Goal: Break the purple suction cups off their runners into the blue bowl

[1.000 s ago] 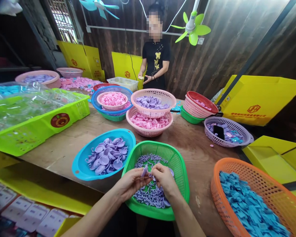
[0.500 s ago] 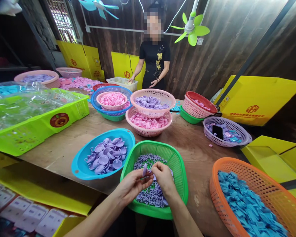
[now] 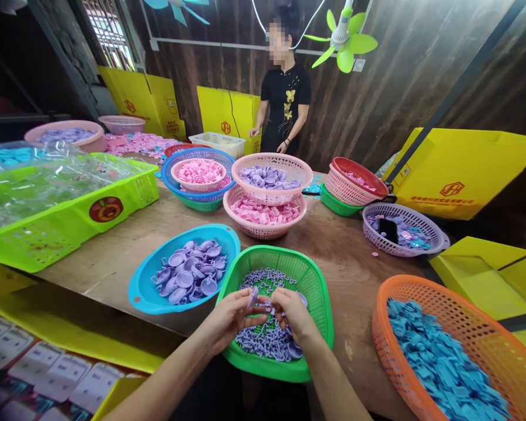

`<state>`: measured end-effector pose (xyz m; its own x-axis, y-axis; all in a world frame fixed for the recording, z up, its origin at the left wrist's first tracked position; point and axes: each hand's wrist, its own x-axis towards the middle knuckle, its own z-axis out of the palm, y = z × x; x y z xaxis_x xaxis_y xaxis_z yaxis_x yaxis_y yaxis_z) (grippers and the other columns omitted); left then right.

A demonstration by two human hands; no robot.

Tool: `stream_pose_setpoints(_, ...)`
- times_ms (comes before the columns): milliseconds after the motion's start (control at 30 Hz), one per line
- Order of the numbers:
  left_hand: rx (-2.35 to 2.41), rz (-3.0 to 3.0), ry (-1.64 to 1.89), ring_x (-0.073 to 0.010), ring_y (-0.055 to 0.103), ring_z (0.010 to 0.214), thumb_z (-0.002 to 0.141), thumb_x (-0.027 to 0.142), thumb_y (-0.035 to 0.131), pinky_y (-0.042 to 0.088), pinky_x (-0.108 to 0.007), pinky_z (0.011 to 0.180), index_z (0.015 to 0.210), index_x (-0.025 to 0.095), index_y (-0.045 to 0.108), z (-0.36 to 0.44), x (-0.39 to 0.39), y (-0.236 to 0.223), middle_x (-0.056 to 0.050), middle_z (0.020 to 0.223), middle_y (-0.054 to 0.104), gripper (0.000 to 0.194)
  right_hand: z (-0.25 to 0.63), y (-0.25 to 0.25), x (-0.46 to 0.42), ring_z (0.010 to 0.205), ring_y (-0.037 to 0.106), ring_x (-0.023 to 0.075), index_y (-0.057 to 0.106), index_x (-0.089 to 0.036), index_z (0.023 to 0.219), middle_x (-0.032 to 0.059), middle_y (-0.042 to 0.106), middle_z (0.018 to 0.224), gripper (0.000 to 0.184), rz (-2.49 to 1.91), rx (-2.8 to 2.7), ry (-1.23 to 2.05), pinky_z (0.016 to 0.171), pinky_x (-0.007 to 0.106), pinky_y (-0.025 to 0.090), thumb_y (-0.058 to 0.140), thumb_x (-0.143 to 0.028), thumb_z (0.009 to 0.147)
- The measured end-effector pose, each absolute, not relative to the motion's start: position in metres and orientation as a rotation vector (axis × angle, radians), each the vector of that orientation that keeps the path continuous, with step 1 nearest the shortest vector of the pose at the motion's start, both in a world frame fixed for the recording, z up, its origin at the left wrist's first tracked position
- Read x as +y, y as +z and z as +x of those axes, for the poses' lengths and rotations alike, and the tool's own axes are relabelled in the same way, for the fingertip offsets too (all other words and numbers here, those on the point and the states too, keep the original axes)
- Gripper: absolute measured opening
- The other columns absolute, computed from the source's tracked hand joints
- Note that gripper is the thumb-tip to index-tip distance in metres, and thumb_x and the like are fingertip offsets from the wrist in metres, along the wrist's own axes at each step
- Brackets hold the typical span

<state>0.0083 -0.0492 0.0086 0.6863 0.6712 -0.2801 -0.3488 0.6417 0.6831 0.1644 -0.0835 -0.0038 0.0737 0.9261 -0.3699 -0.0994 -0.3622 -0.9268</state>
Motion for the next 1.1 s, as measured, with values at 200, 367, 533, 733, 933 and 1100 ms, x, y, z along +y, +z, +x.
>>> stream_pose_setpoints(200,0.579,0.684,0.606,-0.0122,0.057,0.072,0.074,0.027,0.06,0.044,-0.021,0.059,0.075,0.012,0.056,0.015,-0.049,0.008,-0.005,0.076,0.058,0.015,0.16,-0.006,-0.081,0.036,0.033,0.0047,0.045,-0.018,0.06,-0.0065,0.042,0.05,0.01,-1.315,-0.792,1.553,0.031,0.016,0.019,0.046,-0.026,0.066)
stream_pose_setpoints(367,0.554,0.76,0.486,-0.0132,0.057,0.072,0.073,0.026,0.06,0.044,-0.022,0.06,0.076,0.011,0.056,0.011,-0.044,0.017,-0.006,0.079,0.057,0.016,0.16,-0.003,-0.08,0.036,0.033,0.0044,0.045,-0.017,0.059,-0.0067,0.04,0.048,0.014,-1.246,-0.716,1.612,0.031,0.017,0.017,0.05,-0.028,0.067)
stream_pose_setpoints(533,0.535,0.751,0.437,-0.016,0.057,0.076,0.074,0.03,0.059,0.046,-0.029,0.067,0.081,0.013,0.055,0.003,-0.041,0.019,-0.006,0.086,0.055,0.019,0.162,-0.005,-0.082,0.037,0.033,0.0039,0.044,-0.018,0.064,-0.0072,0.04,0.051,0.014,-1.116,-0.62,1.658,0.032,0.016,0.016,0.052,-0.027,0.07)
stream_pose_setpoints(733,0.6,0.883,0.534,-0.0171,0.052,0.082,0.074,0.034,0.057,0.045,-0.029,0.065,0.076,0.014,0.053,0.002,-0.043,0.023,-0.004,0.079,0.05,0.021,0.158,-0.008,-0.082,0.035,0.026,0.0031,0.044,-0.019,0.065,-0.009,0.034,0.048,0.016,-1.116,-0.59,1.67,0.031,0.015,0.015,0.051,-0.03,0.073)
stream_pose_setpoints(933,0.657,1.348,0.693,-0.0106,0.046,0.064,0.074,0.036,0.056,0.036,-0.023,0.061,0.064,0.013,0.053,0.012,-0.04,0.015,-0.001,0.068,0.048,0.026,0.143,0.001,-0.08,0.031,0.027,0.0017,0.044,-0.017,0.063,-0.0099,0.035,0.043,0.022,-1.346,-0.863,1.281,0.029,0.013,0.016,0.057,-0.032,0.074)
stream_pose_setpoints(1100,0.645,1.396,0.741,-0.0105,0.046,0.059,0.078,0.037,0.051,0.035,-0.022,0.056,0.064,0.013,0.052,0.015,-0.041,0.01,0.0,0.066,0.049,0.027,0.133,0.002,-0.086,0.036,0.036,0.0027,0.05,-0.017,0.085,-0.007,0.045,0.055,0.027,-1.244,-0.761,1.253,0.029,0.012,0.022,0.056,-0.042,0.076)
